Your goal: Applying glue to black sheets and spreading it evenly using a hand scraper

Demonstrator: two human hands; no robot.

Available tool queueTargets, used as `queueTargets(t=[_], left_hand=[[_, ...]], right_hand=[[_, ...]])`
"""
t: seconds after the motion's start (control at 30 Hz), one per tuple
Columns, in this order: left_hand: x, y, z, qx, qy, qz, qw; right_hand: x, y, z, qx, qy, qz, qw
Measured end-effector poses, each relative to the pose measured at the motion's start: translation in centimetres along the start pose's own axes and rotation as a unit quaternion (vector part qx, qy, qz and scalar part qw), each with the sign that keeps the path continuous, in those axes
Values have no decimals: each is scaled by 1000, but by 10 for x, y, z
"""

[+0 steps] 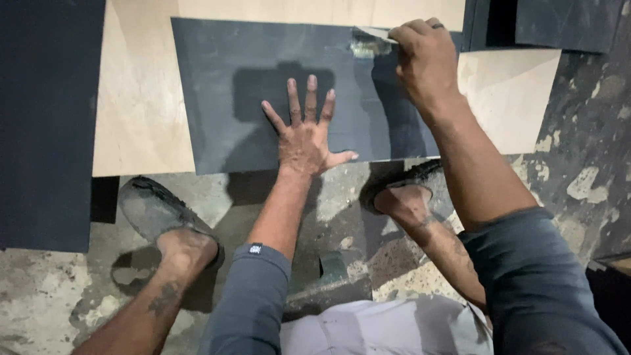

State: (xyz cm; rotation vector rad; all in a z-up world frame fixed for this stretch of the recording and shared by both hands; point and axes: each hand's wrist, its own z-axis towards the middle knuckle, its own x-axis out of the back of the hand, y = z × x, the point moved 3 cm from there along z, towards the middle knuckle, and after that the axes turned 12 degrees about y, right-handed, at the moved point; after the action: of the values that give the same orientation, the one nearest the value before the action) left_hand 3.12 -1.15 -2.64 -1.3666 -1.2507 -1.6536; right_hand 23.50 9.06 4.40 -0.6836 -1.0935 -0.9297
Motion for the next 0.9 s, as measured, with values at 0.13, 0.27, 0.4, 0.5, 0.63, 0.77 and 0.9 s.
queueTargets(t=[0.13,0.27,0.4,0.5,0.63,0.77,0.9], left_hand=[[-7,0,-1,-2,37,19,999],[-7,-1,-1,-6,40,26,999],[1,0,0,-6,20,17,1000],[10,0,1,-7,0,4,1000],[24,1,1,-3,-52,-13,999],[34,1,2,0,-103,-21,994],[30,1,3,7,-100,-34,994]], right_hand=[[-11,3,4,-26,-34,1,999],[-21,6,1,-17,-35,-12,999],[-20,6,-6,17,-18,-6,1000],[-18,2,-17,27,-44,10,999],[-10,-7,-31,31,-64,48,996],[10,-24,-32,63,-34,76,995],[27,-47,-33,64,-22,81,994]])
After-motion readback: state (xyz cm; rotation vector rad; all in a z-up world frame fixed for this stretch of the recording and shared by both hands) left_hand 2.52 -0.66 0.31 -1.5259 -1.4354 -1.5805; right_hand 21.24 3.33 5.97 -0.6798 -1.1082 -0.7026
